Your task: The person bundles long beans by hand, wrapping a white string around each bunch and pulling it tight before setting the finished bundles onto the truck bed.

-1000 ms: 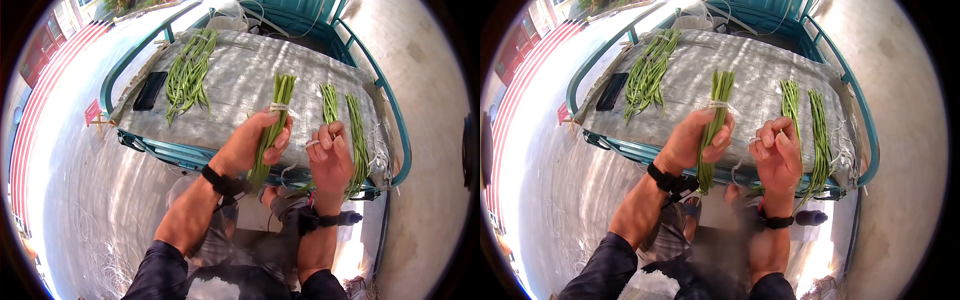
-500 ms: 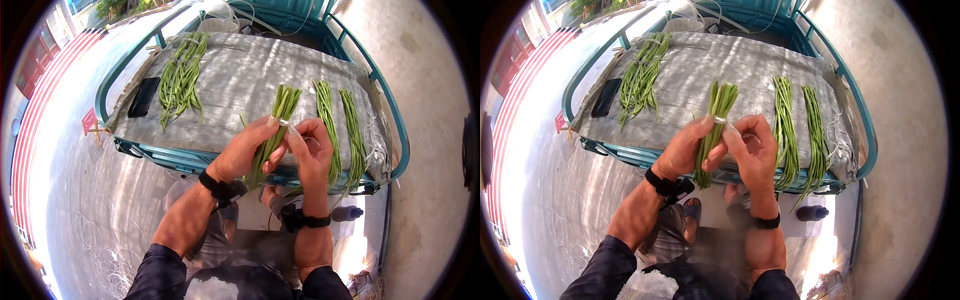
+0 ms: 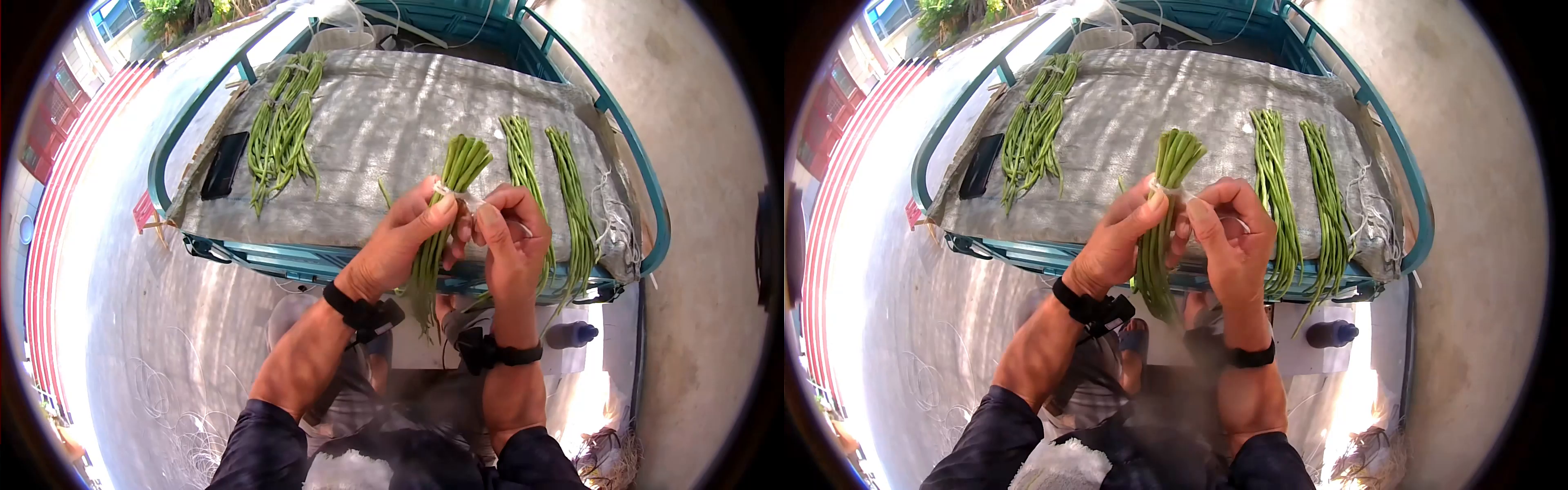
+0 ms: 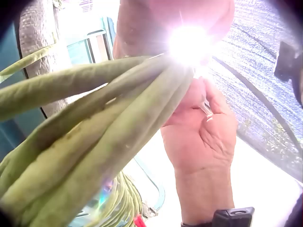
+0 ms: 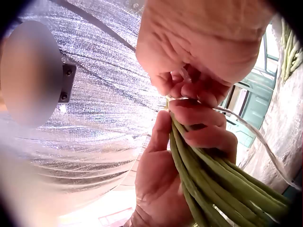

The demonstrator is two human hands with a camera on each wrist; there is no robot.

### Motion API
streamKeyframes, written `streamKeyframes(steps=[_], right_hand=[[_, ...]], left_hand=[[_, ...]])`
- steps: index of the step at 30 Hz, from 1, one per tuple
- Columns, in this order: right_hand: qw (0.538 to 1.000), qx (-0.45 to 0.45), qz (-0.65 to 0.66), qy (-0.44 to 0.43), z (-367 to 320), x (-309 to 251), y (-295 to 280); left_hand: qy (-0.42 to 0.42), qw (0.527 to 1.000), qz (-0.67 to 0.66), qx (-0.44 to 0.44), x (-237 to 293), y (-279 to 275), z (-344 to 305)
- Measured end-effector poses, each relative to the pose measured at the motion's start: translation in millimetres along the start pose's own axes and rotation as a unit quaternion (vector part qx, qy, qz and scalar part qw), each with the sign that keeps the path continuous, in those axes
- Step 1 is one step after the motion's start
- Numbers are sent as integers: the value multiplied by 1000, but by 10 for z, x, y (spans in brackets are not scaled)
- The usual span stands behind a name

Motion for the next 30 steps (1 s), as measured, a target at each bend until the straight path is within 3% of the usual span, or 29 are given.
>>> streamKeyframes(steps=[5, 8, 10, 14, 16, 19, 23, 30], right_hand=[[991, 6, -120, -61, 5, 20, -30], [979, -28, -193, -62, 4, -91, 37], [965, -59, -247, -60, -9, -116, 65], [978, -16, -194, -69, 6, -33, 75], [986, 39, -148, -69, 15, 23, 37], [994, 105, -17, 7, -5, 68, -72], [990, 110, 85, 0, 31, 89, -104], [992, 66, 93, 60, 47, 148, -136]], left_hand=[[12, 998, 43, -42, -87, -186, 32], [4, 1000, -6, -4, -117, -178, 26], [-17, 994, -100, -29, -89, -200, 17], [-35, 970, -233, -64, -130, -262, 10], [-50, 976, -210, -35, -57, -181, 2], [-72, 977, -196, -34, -41, -169, -16], [-90, 979, -177, -42, -33, -147, -20], [-87, 982, -165, -32, -37, -166, -20]])
Point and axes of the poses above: each hand's wrist, its own z-axis towards the middle knuckle, its own y-axis out of the palm, x = y × z, the point moved 1 cm from there along z, towards the middle knuckle, and after that the axes turned 11 degrees about -x, right-handed, at the moved point
